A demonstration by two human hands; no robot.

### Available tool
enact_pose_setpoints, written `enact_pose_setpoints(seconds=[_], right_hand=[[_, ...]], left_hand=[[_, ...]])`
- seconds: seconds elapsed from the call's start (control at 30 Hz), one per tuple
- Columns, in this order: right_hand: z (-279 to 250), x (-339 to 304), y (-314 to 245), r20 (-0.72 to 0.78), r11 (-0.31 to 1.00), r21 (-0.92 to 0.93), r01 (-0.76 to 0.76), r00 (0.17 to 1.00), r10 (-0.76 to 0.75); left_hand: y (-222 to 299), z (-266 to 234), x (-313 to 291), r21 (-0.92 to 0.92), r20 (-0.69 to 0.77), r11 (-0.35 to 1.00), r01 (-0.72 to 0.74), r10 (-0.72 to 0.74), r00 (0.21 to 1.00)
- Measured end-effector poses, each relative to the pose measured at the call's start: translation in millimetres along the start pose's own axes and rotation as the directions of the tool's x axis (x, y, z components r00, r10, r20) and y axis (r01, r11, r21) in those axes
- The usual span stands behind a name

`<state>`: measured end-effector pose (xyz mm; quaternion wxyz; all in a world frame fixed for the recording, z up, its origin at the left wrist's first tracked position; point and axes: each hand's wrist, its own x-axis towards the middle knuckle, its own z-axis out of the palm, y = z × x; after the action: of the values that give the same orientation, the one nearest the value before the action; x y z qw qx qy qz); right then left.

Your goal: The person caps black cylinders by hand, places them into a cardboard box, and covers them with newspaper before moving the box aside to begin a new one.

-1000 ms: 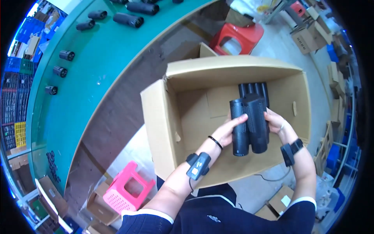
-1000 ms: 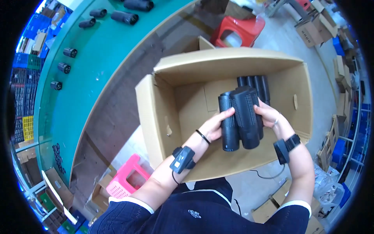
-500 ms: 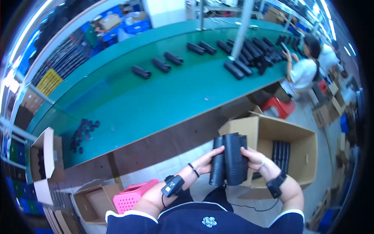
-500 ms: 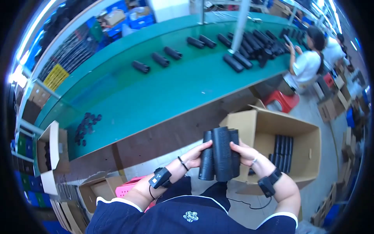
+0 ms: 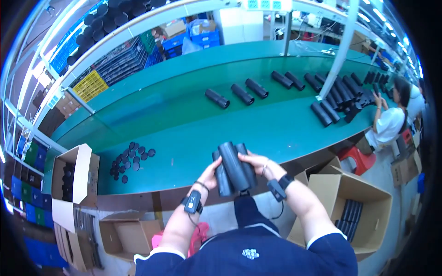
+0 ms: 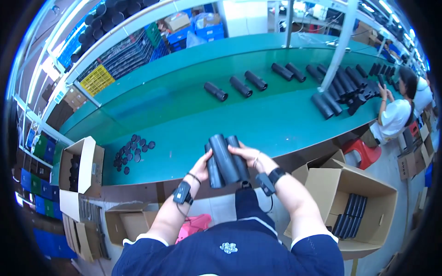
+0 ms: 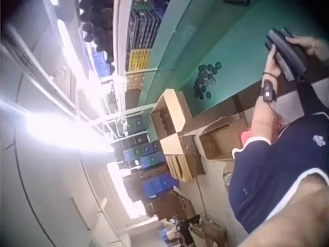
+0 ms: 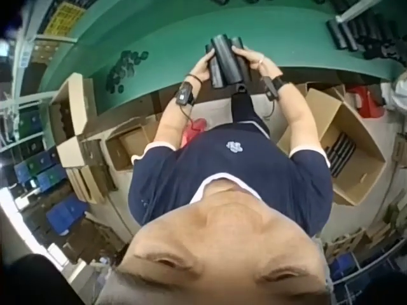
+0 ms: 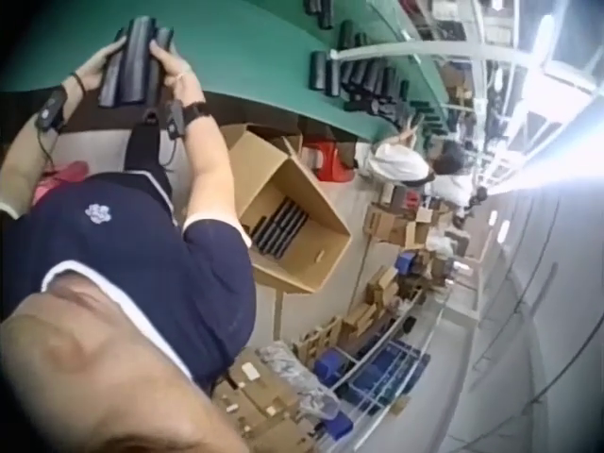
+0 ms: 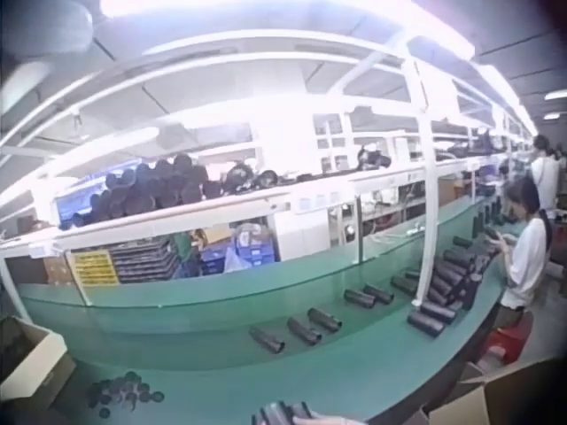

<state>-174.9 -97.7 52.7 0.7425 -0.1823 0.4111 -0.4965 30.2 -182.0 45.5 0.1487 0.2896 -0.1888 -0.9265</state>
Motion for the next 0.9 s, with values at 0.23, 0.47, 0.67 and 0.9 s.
enact_pose_setpoints(seconds=[0.23, 0.47, 0.67, 0.9], right_hand=[[-45, 123, -70, -0.066, 1.000, 0.016, -0.027, 0.997, 0.028], [-51, 190, -83, -0.176, 0.964, -0.196, -0.181, 0.973, 0.147], [-44, 194, -83, -0.469, 0.804, -0.550, -0.228, 0.880, -0.071], [-76, 191, -70, -0.406, 0.717, -0.682, -0.140, 0.888, -0.214]], left_hand=[[99, -22, 102, 0.005, -0.103, 0.999, 0.049, -0.048, 0.994], [152, -66, 111, 0.210, -0.252, 0.972, 0.107, -0.052, 0.966], [155, -113, 110, 0.355, -0.352, 0.934, 0.025, 0.109, 0.930], [171, -106, 71, 0.546, -0.147, 0.790, -0.278, 0.417, 0.897]])
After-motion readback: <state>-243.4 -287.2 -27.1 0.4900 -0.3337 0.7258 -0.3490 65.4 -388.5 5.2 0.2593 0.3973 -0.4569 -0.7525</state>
